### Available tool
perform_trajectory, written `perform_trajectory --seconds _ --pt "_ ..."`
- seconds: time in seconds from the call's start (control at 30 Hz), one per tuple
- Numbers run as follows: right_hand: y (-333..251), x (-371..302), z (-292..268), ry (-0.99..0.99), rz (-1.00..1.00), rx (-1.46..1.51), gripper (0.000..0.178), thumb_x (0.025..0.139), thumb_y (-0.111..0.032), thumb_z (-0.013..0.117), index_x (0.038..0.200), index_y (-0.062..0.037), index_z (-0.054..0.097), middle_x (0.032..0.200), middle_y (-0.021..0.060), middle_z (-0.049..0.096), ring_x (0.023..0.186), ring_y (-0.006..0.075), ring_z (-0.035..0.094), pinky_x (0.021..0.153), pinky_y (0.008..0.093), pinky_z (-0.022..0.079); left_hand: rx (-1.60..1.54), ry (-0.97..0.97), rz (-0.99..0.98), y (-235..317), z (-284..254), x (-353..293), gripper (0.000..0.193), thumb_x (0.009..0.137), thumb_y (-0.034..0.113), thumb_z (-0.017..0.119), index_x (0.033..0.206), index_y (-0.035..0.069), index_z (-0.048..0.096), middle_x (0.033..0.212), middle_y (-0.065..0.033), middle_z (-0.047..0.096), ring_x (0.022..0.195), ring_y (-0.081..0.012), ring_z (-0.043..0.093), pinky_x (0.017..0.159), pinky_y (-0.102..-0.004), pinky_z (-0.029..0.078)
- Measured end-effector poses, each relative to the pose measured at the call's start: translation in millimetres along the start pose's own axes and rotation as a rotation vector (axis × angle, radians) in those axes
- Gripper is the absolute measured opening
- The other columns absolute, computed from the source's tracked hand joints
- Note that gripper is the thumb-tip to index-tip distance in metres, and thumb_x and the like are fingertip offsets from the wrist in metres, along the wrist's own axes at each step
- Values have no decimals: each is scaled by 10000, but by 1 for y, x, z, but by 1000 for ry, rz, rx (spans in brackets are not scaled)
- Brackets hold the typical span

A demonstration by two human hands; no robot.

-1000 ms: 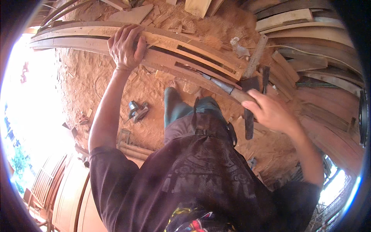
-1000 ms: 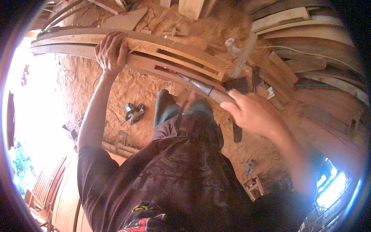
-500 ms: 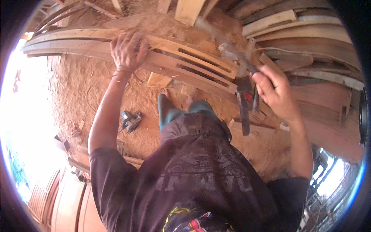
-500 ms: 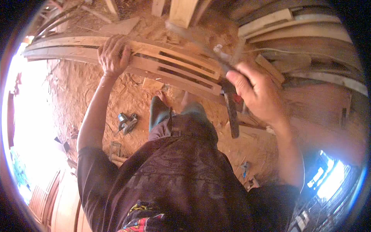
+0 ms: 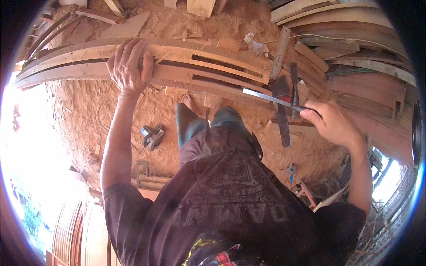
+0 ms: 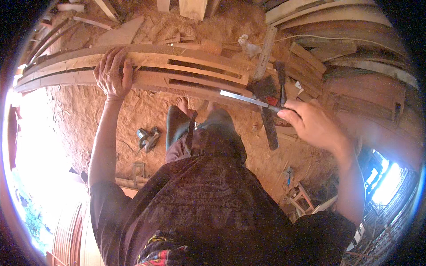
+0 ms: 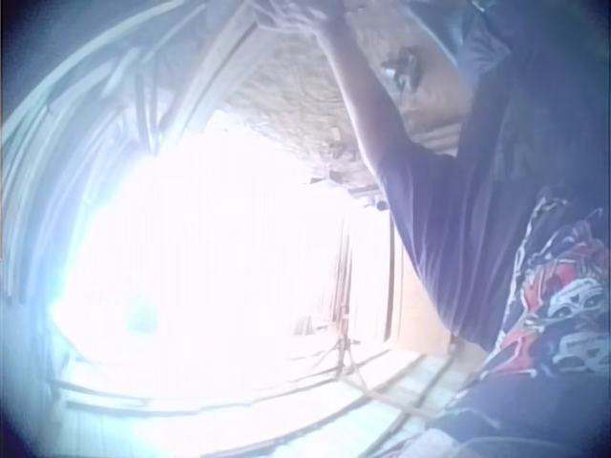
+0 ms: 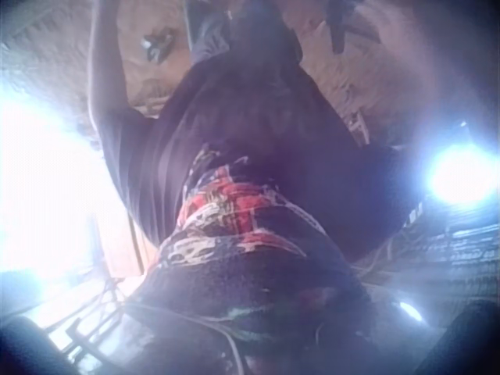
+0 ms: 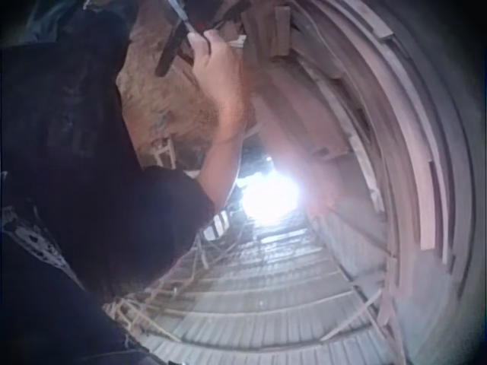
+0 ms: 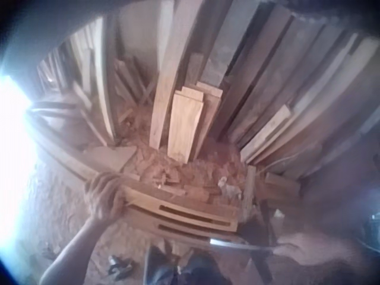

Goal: The person uses a hand plane to smooth a long wooden plank, then uses a chisel and mallet to carve a groove along its length. They periodically inspect the groove and later place a larger wooden board over the plank to check fit.

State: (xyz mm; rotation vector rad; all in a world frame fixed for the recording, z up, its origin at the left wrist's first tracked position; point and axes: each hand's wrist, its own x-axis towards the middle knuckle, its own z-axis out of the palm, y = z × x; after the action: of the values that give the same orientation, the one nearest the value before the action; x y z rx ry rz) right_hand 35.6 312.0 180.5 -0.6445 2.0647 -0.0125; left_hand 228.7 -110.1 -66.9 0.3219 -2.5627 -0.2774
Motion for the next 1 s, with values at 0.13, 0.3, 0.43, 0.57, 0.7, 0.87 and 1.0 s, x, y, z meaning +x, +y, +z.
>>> perform_trajectory --seconds 0.13,0.3,0.43,0.57,0.7,0.87,1.0 --pt "35 23 10 -145 10 179 378 1111 -394 608 1028 -32 677 683 109 520 641 206 513 662 393 466 1 24 -1 3 7 8 332 951 372 660 1168 163 799 1193 -23 800 1214 -259 717 1084 -394 416" --pt "-24 33 38 11 129 -279 397 1120 -427 578 1057 -55 702 819 270 705 812 457 721 695 494 519 33 35 -13 0 2 1 342 940 382 664 1165 169 807 1198 -8 800 1213 -240 718 1071 -382 416" --pt "-34 80 74 142 -44 -249 421 1115 -426 580 1059 -23 691 840 287 686 820 486 711 730 549 524 3 17 -57 3 4 5 345 926 379 668 1158 170 814 1197 -7 801 1212 -238 718 1085 -382 413" --pt "-24 100 75 -5 -75 23 458 1113 -419 578 1043 24 670 873 306 681 864 516 703 764 583 522 2 107 -40 1 11 6 342 904 369 684 1148 170 819 1193 -1 803 1214 -232 717 1087 -383 418" --pt "-56 98 70 94 -58 -140 463 1118 -426 571 1111 18 705 910 309 708 908 527 693 777 596 514 13 63 -54 8 7 5 333 908 366 683 1146 178 820 1207 3 801 1230 -230 710 1090 -394 421" --pt "-39 105 75 174 -214 -9 489 1112 -461 577 1101 -2 748 878 267 731 876 495 709 772 578 523 12 58 -83 6 7 3 344 978 364 645 1198 153 804 1256 -25 788 1281 -238 689 1089 -389 431" --pt "-44 97 72 138 -154 -80 495 1111 -466 580 1058 -5 754 860 258 723 836 493 704 749 555 530 14 59 -59 6 4 1 338 970 339 661 1228 163 792 1276 -20 781 1290 -239 683 1097 -391 430"
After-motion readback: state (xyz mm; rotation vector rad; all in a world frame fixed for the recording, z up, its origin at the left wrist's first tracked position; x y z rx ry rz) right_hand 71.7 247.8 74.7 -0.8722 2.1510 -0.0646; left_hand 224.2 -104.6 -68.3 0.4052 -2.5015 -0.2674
